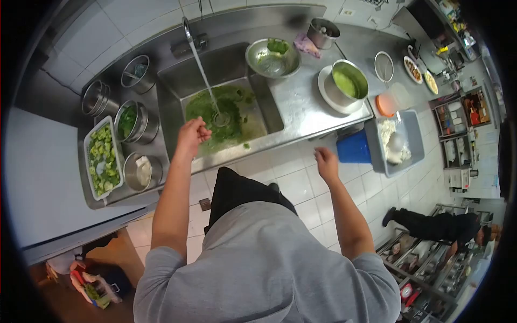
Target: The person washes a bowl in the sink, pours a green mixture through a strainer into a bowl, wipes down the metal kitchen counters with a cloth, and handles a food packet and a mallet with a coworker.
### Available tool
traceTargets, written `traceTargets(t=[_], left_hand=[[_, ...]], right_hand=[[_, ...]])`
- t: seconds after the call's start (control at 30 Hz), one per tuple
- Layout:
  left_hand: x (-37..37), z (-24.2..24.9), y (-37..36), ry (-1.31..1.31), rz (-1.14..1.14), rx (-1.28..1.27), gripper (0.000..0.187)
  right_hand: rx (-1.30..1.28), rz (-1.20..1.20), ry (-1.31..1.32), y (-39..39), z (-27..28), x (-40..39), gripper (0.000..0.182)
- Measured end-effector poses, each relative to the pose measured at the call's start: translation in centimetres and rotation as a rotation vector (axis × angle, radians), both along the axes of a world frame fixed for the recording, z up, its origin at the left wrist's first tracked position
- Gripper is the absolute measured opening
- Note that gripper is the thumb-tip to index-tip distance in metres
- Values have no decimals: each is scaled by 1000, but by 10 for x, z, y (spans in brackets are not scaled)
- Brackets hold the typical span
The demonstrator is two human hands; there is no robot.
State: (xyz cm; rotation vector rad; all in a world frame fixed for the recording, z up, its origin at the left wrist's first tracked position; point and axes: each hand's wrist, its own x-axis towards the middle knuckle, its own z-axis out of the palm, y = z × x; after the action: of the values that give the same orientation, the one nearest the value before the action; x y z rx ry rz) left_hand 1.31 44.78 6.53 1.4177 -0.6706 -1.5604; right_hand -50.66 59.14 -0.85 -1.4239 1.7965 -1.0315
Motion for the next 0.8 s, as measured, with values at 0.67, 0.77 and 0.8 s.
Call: traceTargets(t=[0.67, 0.77, 0.8], left_hand=[[-48, -78, -255, 280, -97, 271, 45], [-22, -105, -216, 99, 47, 293, 41], [-7, -104, -206, 95, 51, 348, 39]], right_hand=[[-107, 505, 312, -291, 55, 219, 51], [46, 822, 154, -262, 85, 192, 79], [72, 1098, 326, -258, 82, 171, 95]])
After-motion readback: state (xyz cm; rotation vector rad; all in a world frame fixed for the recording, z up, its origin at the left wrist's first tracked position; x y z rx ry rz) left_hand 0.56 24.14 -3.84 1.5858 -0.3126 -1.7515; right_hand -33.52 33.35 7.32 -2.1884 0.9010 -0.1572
